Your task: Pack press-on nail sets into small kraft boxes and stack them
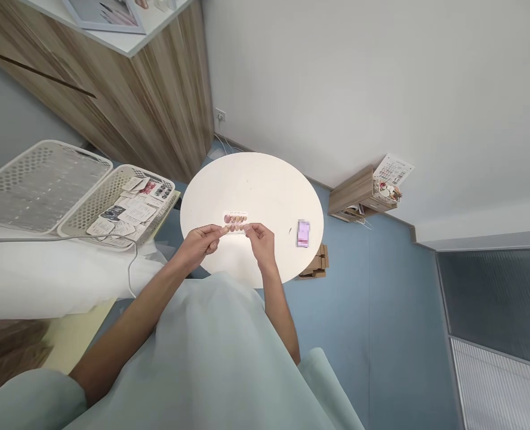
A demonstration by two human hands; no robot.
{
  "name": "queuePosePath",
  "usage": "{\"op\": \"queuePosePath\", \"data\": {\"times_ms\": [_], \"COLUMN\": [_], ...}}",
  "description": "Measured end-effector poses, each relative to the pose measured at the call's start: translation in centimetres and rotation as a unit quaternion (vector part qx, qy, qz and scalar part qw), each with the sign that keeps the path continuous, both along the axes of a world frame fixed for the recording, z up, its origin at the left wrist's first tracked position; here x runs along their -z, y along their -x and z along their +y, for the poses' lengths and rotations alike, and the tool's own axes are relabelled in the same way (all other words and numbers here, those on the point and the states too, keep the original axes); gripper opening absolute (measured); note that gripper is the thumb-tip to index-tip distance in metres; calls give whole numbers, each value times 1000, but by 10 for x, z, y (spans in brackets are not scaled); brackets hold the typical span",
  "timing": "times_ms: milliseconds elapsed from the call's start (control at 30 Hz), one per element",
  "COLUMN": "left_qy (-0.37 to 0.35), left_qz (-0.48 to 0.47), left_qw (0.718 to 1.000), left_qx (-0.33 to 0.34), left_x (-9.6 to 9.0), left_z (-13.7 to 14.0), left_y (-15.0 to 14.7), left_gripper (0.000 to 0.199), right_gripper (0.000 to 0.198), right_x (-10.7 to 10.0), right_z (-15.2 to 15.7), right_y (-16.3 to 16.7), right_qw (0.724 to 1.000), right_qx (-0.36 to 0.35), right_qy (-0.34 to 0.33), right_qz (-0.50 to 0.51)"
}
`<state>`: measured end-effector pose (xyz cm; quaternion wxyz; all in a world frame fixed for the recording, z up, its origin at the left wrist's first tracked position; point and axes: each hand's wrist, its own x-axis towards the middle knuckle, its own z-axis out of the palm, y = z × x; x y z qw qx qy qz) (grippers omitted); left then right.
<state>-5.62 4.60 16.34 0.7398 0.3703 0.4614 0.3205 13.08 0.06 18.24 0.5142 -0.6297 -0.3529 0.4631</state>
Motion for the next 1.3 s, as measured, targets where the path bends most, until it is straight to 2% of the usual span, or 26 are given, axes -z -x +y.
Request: {"op": "queuePosePath", "data": {"times_ms": [167,267,367,500,633,833,967,1100,1300], "left_qy": [27,44,60,50,0,-82,-123,-129,-94], "left_qz": [-112,-192,-229,-173,-64,50,70,49,28], "left_qw": [992,977,967,982,998,995,989,987,991], "left_qx": [44,85,91,59,10,-41,-45,-84,-94], "left_x": [6,10,11,6,1,-1,-1,-2,-8], "left_z": [1,-1,-2,0,2,-1,-3,-4,-2], "left_y": [7,9,11,15,19,20,21,27,40], "left_gripper": [55,63,68,70,81,89,81,58,46], "right_gripper": [32,30,30,31,33,26,23,27,30], "right_x": [-10,-9,-3,0,-11,-27,-25,-22,-22], "right_z": [-2,0,3,7,8,7,10,15,20], "right_y": [9,16,21,25,36,61,65,56,50], "right_qw": [998,997,996,999,996,979,973,977,988], "right_qx": [-27,-41,-56,-41,3,-3,25,53,13], "right_qy": [-18,-21,-19,-16,-37,-62,-55,-32,-14], "right_qz": [52,63,60,7,-82,-192,-223,-203,-153]}}
